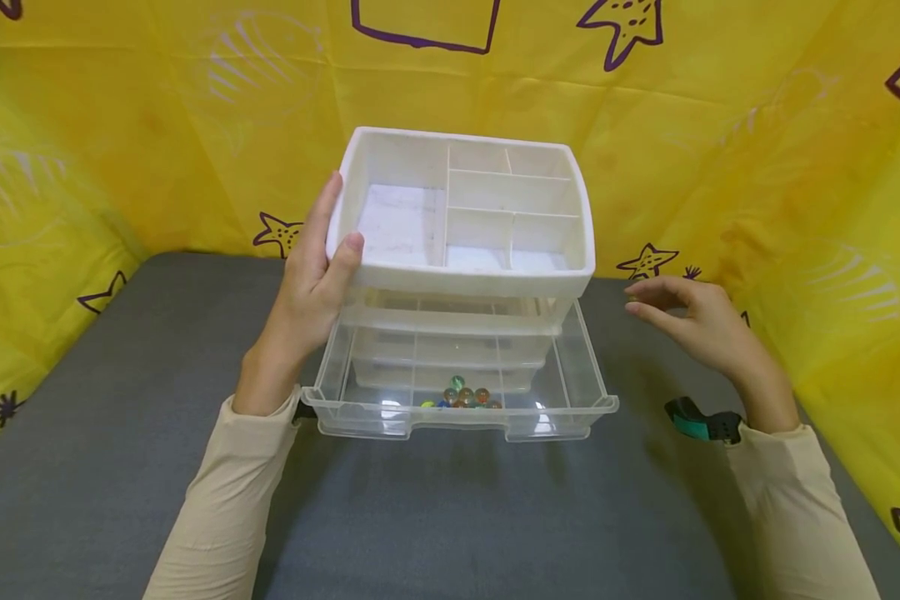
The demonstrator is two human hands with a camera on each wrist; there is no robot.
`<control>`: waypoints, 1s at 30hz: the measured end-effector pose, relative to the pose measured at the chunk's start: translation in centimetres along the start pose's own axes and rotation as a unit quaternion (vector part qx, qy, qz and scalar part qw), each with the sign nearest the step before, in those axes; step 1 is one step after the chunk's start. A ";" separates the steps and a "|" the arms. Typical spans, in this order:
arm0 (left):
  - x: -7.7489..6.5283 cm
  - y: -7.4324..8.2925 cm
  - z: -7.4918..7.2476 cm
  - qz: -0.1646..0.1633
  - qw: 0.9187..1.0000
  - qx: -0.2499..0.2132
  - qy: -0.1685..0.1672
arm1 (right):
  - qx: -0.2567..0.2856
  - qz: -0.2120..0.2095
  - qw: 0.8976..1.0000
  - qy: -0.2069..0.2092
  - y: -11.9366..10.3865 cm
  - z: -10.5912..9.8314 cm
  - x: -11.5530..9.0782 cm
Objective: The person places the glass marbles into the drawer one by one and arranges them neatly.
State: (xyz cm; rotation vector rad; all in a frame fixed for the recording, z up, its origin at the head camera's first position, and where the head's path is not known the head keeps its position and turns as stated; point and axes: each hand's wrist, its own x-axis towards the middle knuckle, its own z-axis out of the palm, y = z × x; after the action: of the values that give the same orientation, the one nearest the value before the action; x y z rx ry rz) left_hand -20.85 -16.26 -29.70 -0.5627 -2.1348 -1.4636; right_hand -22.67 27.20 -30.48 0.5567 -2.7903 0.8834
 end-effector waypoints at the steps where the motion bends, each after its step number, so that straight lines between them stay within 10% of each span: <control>1: 0.0 0.0 0.0 0.000 1.000 -0.002 0.000 | 0.001 -0.011 1.000 0.003 -0.2 0.0 0.0; 30: 0.0 0.0 0.0 0.003 1.000 -0.003 -0.003 | -0.024 -0.240 0.967 0.079 -8.0 -0.5 -1.7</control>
State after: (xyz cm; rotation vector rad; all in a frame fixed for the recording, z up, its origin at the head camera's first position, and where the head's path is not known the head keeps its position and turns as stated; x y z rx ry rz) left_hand -20.83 -16.25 -29.67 -0.5769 -2.1328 -1.4658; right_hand -17.87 21.96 -26.30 1.0436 -2.3654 0.7114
